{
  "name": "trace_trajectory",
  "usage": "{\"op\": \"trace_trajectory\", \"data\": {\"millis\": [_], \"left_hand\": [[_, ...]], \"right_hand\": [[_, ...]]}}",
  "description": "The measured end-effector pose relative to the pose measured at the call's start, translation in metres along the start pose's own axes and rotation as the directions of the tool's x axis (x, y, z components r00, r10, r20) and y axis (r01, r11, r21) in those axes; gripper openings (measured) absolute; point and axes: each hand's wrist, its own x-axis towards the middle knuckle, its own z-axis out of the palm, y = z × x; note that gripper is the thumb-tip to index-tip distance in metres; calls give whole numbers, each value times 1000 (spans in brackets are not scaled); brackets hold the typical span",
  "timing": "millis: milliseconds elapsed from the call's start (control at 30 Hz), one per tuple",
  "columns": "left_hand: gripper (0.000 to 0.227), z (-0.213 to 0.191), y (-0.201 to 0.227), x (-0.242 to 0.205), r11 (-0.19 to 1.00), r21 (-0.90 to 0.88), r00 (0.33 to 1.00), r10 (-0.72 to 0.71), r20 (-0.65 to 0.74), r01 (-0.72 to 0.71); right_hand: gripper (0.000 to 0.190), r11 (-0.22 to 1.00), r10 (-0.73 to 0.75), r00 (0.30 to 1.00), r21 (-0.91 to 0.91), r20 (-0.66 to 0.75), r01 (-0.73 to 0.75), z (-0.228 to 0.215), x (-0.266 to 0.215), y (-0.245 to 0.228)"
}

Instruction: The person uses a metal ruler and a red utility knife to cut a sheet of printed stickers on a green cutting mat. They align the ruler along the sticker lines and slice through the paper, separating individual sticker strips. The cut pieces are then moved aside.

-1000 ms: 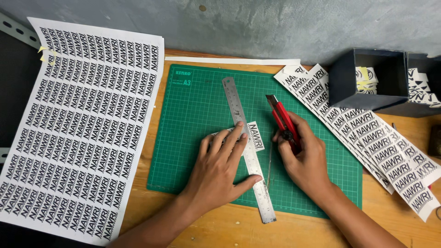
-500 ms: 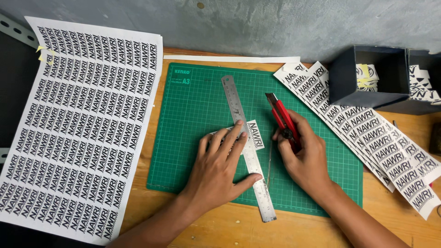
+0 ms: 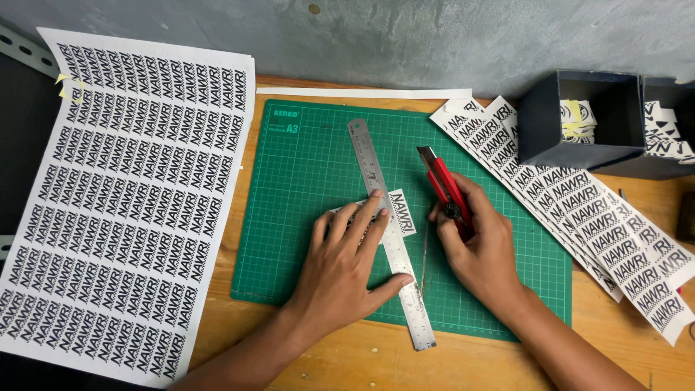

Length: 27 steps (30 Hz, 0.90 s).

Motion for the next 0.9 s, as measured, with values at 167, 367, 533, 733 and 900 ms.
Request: {"op": "trace_trajectory", "data": {"millis": [167,367,533,733,900], "left_hand": [[89,2,0,-1,1000,11,1000,-7,7,7],[89,3,0,-2,1000,16,1000,-7,-4,7],[90,3,0,-2,1000,17,1000,-9,-3,9],[89,2,0,-1,1000,15,1000,-13,4,13],[90,1,1,-1,1000,20,1000,-10,-4,10]], "right_hand": [[58,1000,-14,1000,4,-6,14,1,0,1],[59,1000,-6,1000,9,-4,6,1,0,1],[59,1000,-5,1000,10,-1,5,0,0,2],[59,1000,7,1000,17,-1,-7,1,-1,2],[58,1000,8,1000,28,1,-8,1,-1,3]]}}
